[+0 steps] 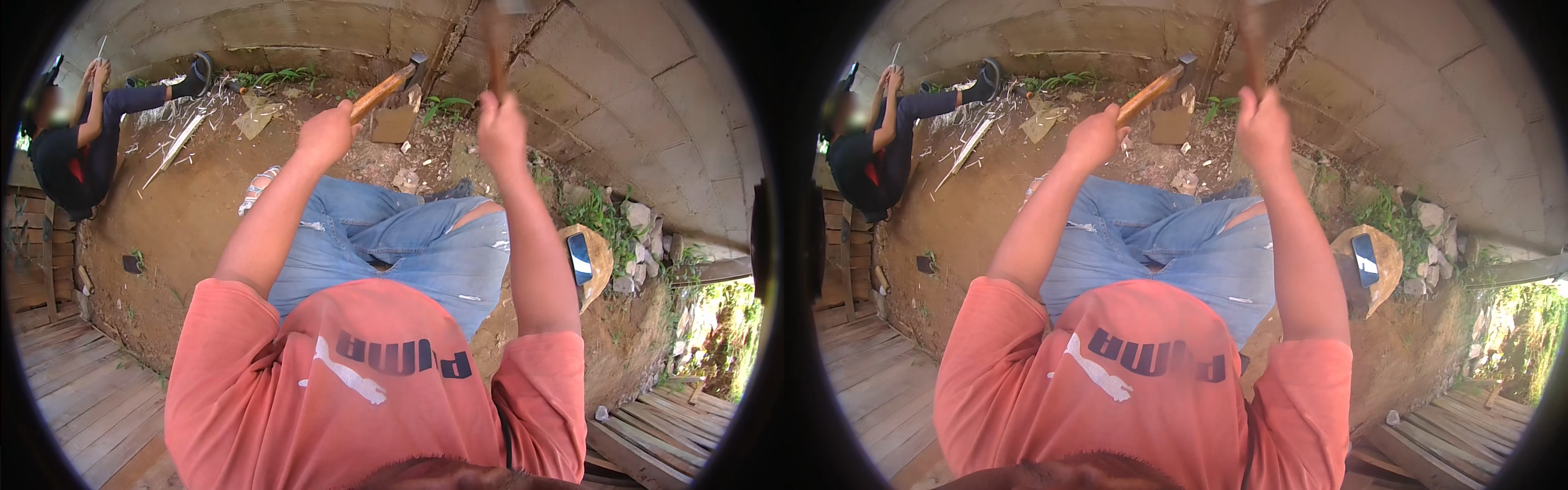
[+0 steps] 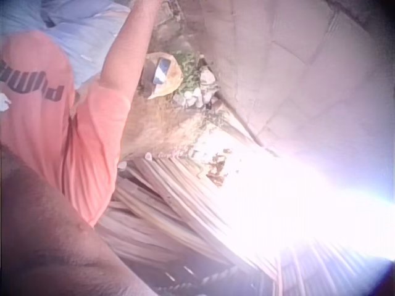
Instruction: The person sits on the ground and repeatedly strikes a small wooden block with two hammers held in each hand. The person alternates between the hammers while working on the block placed on the dirt floor.
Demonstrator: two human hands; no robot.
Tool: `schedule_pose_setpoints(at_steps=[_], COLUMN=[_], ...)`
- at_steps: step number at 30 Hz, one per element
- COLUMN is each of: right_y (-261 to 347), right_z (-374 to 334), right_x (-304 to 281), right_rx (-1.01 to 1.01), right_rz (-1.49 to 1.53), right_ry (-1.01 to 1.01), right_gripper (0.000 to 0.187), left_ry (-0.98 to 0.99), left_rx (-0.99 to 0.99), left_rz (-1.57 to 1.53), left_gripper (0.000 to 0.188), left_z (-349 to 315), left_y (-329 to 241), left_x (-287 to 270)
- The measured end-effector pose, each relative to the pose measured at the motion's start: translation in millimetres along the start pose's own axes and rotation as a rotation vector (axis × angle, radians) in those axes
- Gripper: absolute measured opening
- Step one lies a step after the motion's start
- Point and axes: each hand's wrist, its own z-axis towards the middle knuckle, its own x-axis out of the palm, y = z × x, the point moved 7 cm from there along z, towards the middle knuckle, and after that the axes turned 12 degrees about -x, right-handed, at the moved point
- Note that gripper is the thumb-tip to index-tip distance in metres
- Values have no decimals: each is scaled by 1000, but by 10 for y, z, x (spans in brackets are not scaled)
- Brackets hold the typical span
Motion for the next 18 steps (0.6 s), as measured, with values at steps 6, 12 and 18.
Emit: schedule_pose_setpoints(at_steps=[6,12,18], right_y=[331,479,-336], right_z=[90,251,-219], right_x=[-25,-414,240], right_rx=[19,5,157], right_rz=[-122,464,-282], right_ry=[213,-211,310], right_gripper=[45,36,49], left_ry=[-10,17,-21], left_rx=[6,-21,2], left_rz=[-30,-94,-173], left_gripper=[32,30,28], left_z=[12,-31,-34], left_y=[66,130,50], left_x=[79,52,70])
